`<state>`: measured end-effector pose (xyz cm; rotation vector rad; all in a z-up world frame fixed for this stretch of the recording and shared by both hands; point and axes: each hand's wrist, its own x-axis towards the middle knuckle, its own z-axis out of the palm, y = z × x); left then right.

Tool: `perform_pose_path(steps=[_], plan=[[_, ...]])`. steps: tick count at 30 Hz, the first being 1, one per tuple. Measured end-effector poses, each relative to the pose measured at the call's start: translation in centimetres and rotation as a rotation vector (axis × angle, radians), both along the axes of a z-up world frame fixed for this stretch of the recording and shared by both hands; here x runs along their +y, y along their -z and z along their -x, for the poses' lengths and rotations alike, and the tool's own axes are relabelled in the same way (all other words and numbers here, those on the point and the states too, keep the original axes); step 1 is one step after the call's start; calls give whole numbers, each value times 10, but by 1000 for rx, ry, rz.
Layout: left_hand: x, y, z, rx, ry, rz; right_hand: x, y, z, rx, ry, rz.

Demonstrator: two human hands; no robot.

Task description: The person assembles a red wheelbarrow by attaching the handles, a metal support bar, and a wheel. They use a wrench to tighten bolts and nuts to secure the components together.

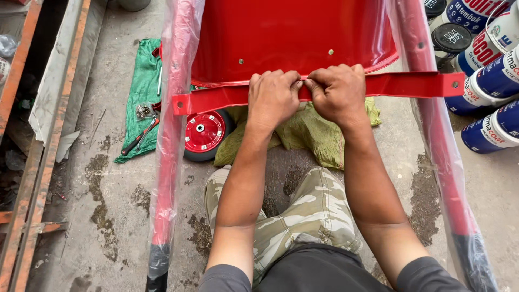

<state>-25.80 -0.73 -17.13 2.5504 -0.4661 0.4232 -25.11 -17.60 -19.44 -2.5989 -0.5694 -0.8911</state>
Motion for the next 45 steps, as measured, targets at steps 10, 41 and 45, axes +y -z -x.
perform_pose_path(steps=[10,41,45], plan=[[7,17,2,-90,19,-18,9,18,1,-139,-1,-42],[24,66,32,101,45,-23,30,79,37,-22,-22,-106],[22,69,18,111,49,3,24,78,24,-6,-31,-87]])
